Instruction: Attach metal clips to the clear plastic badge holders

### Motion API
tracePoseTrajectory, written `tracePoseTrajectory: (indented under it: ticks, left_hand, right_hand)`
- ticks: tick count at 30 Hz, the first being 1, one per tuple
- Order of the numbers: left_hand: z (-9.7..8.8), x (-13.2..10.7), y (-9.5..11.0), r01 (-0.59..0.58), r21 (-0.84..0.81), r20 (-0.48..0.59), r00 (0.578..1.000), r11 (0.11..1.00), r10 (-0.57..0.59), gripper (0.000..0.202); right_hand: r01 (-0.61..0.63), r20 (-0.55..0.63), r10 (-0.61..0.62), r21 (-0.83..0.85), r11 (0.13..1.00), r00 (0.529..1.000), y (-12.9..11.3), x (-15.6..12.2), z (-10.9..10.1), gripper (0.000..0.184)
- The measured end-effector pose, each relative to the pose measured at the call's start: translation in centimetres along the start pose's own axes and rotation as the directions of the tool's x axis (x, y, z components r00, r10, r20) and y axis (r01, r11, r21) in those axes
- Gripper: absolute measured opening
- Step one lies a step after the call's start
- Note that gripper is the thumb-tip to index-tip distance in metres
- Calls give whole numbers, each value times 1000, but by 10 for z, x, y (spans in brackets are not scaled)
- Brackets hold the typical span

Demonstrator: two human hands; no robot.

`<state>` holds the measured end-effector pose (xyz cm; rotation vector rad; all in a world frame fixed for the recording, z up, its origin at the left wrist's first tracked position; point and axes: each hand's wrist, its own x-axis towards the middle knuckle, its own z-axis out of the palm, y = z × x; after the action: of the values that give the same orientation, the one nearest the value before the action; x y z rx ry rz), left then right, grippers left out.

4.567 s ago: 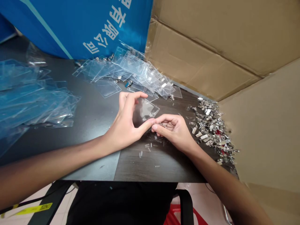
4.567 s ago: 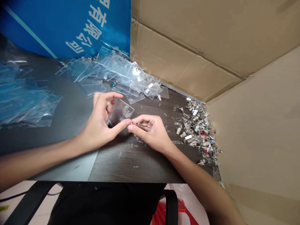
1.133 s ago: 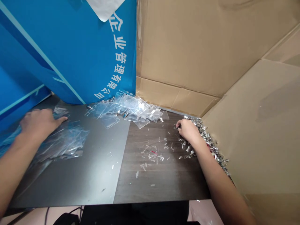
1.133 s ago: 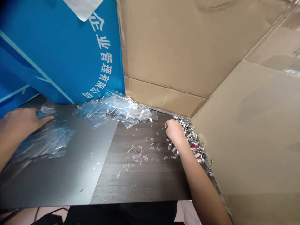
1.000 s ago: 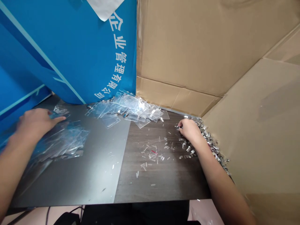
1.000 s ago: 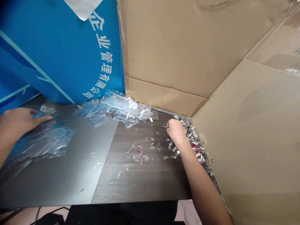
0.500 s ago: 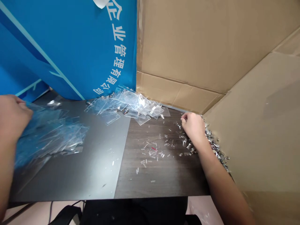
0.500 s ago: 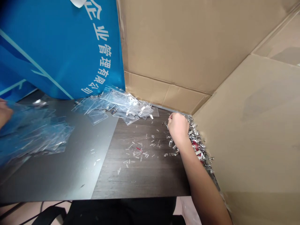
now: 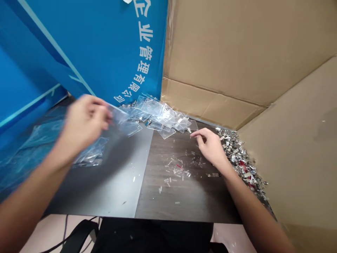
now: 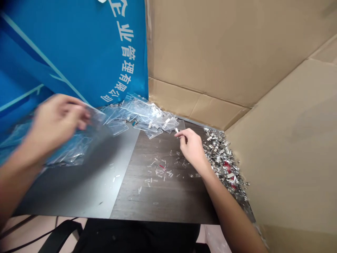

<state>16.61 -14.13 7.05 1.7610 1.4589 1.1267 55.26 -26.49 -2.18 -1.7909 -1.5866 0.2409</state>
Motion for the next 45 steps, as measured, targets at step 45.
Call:
tracePoseTrajectory:
  ticks: [45]
  left_hand:
    - [151, -89, -10, 376, -464, 759, 636, 802, 141, 30]
  right_hand:
    - [695, -236, -662, 99, 712, 711, -17, -41, 39, 8]
